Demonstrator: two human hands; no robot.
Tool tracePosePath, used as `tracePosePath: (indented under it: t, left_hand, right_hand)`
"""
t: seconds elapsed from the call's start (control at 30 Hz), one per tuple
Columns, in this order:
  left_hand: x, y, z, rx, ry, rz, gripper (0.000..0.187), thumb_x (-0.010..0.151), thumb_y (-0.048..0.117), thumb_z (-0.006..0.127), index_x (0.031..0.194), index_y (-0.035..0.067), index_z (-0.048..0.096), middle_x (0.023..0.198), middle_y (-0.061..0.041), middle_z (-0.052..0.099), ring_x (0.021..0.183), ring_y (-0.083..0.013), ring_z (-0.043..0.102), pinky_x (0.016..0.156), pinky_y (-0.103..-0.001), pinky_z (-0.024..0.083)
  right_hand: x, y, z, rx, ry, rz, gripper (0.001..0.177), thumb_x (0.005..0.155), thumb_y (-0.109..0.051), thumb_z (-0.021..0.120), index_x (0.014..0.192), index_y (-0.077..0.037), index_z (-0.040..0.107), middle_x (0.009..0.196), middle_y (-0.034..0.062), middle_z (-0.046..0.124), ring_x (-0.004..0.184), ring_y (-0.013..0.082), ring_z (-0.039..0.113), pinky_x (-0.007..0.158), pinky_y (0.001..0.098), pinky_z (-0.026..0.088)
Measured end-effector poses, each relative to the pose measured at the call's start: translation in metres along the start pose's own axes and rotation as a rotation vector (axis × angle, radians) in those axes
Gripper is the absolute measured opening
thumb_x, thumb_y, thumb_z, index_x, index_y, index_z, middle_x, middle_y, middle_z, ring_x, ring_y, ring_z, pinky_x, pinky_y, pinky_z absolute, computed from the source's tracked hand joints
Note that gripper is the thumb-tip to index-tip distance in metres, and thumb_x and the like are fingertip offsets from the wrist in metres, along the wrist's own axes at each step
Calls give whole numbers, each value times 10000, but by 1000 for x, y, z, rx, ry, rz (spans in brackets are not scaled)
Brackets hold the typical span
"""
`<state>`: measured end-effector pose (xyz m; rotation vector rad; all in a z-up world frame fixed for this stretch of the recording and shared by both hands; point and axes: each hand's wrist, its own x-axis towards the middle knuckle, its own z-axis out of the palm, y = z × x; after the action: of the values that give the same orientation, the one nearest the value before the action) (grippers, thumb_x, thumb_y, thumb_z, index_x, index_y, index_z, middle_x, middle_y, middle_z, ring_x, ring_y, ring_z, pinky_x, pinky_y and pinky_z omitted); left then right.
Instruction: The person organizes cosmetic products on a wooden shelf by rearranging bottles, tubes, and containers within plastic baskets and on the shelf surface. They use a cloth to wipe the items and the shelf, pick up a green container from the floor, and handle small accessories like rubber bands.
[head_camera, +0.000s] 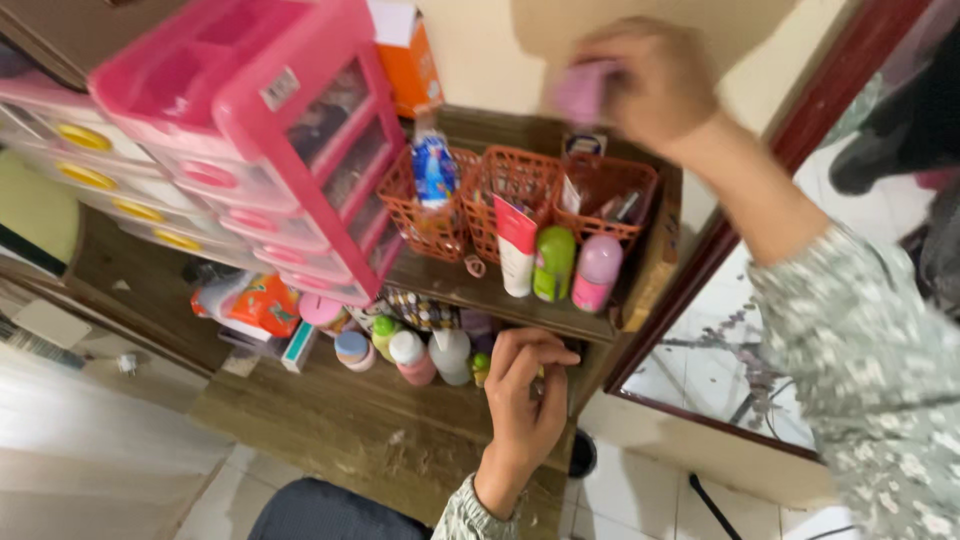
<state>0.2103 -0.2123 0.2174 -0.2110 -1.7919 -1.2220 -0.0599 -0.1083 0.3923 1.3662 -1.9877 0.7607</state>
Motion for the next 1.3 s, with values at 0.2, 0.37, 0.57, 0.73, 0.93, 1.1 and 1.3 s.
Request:
tracePosePath:
  t: [0.2,0.37,0.57,0.73,0.93,1.1,1.3]
  left_hand:
    - [8,-18,-40,-74,6,-162,255,799,-161,596,910,37,713,1019,-96,663,828,-231,619,636,-307,472]
    - [16,-27,-56,-58,43,-49,240,827,-146,609,944,44,699,1024,-95,644,921,-245,634,803,-323,518]
    - [27,-28,-47,-113,17,16,238,845,-140,612,961,50,694,1034,-101,647,966,-253,645,863,-330,529]
    - [28,-24,-31,-161,-13,-10,243,847,-145,615,949,58,700,1023,-94,647,949,-239,656,827,-322,533]
    - [19,-20,-20,-140,-73,9,248,826,-140,621,949,63,693,1032,-96,648,978,-257,649,864,-341,530]
    - [17,-16,-10,-101,-159,28,240,826,-115,645,950,81,707,1020,-77,667,971,-264,635,878,-361,504]
    - [26,-18,2,-110,-175,52,244,827,-112,639,967,78,698,1036,-86,640,993,-271,628,886,-351,509]
  right_hand:
    - [82,-2,123,-249,-301,-581,491,731,31,586,1213,58,674,1281,233,665,1175,400,618,997,404,515]
    - [68,10,108,-222,-478,-537,334,828,-7,572,1125,1,724,1301,187,689,1131,384,660,984,404,521]
    - [-4,39,2,-207,-717,91,537,774,49,599,1266,-121,732,1165,195,724,1037,386,697,897,455,538]
    - [-89,44,-45,-188,-341,39,656,698,150,488,1309,-17,658,1337,226,666,1196,429,650,1054,431,501]
    - [-194,-13,28,140,215,681,555,908,137,454,1406,-18,642,1141,179,720,1074,203,644,999,354,509]
    - [-172,-20,55,556,556,665,245,1060,-18,545,1256,15,689,1142,32,732,1050,108,647,974,270,531]
    - [-136,-2,-16,673,642,375,131,1101,12,656,1217,49,704,1153,95,712,977,152,638,886,294,521]
